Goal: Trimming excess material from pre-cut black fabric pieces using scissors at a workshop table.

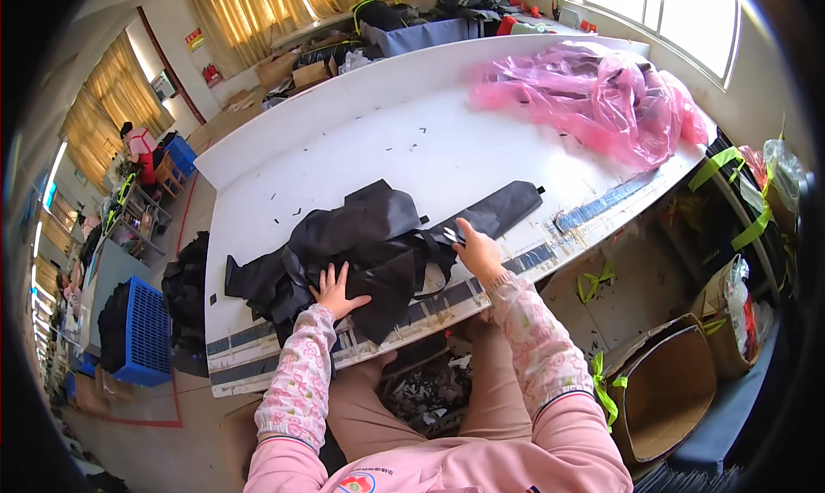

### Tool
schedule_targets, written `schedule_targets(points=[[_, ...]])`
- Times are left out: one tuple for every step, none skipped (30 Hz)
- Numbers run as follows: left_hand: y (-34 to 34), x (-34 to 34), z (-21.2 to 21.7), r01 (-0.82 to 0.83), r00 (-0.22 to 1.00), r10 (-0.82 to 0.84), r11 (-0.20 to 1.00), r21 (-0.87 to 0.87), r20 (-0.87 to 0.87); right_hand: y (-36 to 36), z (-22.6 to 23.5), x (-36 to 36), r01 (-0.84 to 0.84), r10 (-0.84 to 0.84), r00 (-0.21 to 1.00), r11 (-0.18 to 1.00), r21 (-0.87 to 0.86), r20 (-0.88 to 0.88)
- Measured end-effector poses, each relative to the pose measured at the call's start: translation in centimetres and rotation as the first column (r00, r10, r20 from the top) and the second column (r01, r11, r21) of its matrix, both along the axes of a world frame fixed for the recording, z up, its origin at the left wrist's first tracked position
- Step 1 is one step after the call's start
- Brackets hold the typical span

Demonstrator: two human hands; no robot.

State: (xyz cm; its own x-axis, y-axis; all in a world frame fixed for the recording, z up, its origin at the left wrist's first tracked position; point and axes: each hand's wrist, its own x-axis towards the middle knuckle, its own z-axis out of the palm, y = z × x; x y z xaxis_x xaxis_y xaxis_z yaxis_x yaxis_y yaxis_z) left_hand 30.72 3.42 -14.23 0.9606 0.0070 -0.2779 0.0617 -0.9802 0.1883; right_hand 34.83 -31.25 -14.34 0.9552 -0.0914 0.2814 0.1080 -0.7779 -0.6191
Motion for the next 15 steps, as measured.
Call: schedule_targets(points=[[-0.1,0.0,-0.1,0.009,1.000,-0.009,1.000,-0.022,0.009,-0.5,-0.5,1.4,-0.008,0.002,0.998,0.995,-0.098,-0.066],[-0.2,0.1,0.0,0.008,1.000,-0.007,1.000,-0.027,0.012,-0.6,-0.3,2.2,-0.028,0.002,0.991,0.981,-0.193,-0.133],[-0.3,0.3,0.1,0.008,1.000,-0.007,0.999,-0.034,0.011,-1.0,-0.2,2.6,0.048,-0.053,0.998,0.988,-0.150,-0.034],[-0.5,0.4,0.0,0.010,1.000,-0.010,0.999,-0.042,0.010,-1.8,0.0,3.2,0.077,-0.079,0.997,0.985,-0.154,-0.005],[-0.3,0.5,0.0,0.001,1.000,-0.001,0.999,-0.048,0.009,-2.1,0.9,3.8,0.100,-0.096,0.994,0.988,-0.119,0.044],[-0.3,0.8,0.0,0.003,1.000,-0.002,0.998,-0.055,0.020,-2.7,2.4,4.1,0.128,-0.120,0.988,0.988,-0.085,0.094],[-0.4,1.0,-0.1,0.003,1.000,-0.001,0.998,-0.063,0.031,-3.3,4.8,4.1,0.127,-0.117,0.987,0.987,-0.095,0.110],[-0.5,1.4,-0.1,0.006,1.000,-0.004,0.997,-0.071,0.031,-3.9,7.6,3.8,0.133,-0.119,0.985,0.985,-0.106,0.125],[-0.4,1.8,0.0,0.009,0.999,-0.006,0.996,-0.088,0.036,-4.7,10.5,3.4,0.131,-0.114,0.979,0.987,-0.092,0.170],[-0.5,2.2,0.0,0.017,0.999,-0.012,0.994,-0.106,0.042,-5.5,13.3,2.8,0.133,-0.113,0.970,0.988,-0.079,0.215],[-0.2,2.6,-0.1,0.013,1.000,-0.009,0.992,-0.125,0.029,-6.0,16.3,1.9,0.132,-0.102,0.954,0.987,-0.090,0.281],[0.5,3.0,-0.1,0.015,1.000,-0.014,0.989,-0.146,0.012,-6.3,19.3,0.8,0.129,-0.087,0.934,0.987,-0.100,0.347],[1.2,3.2,-0.2,0.009,1.000,-0.008,0.981,-0.195,0.008,-6.4,22.3,-0.6,0.140,-0.088,0.914,0.985,-0.104,0.397],[1.9,3.2,-0.1,0.005,1.000,-0.004,0.970,-0.244,0.005,-6.5,25.1,-2.4,0.152,-0.089,0.889,0.983,-0.107,0.448],[2.5,3.1,0.2,-0.025,0.999,0.033,0.941,-0.336,0.017,-6.5,27.5,-4.2,0.144,-0.071,0.869,0.983,-0.115,0.490]])
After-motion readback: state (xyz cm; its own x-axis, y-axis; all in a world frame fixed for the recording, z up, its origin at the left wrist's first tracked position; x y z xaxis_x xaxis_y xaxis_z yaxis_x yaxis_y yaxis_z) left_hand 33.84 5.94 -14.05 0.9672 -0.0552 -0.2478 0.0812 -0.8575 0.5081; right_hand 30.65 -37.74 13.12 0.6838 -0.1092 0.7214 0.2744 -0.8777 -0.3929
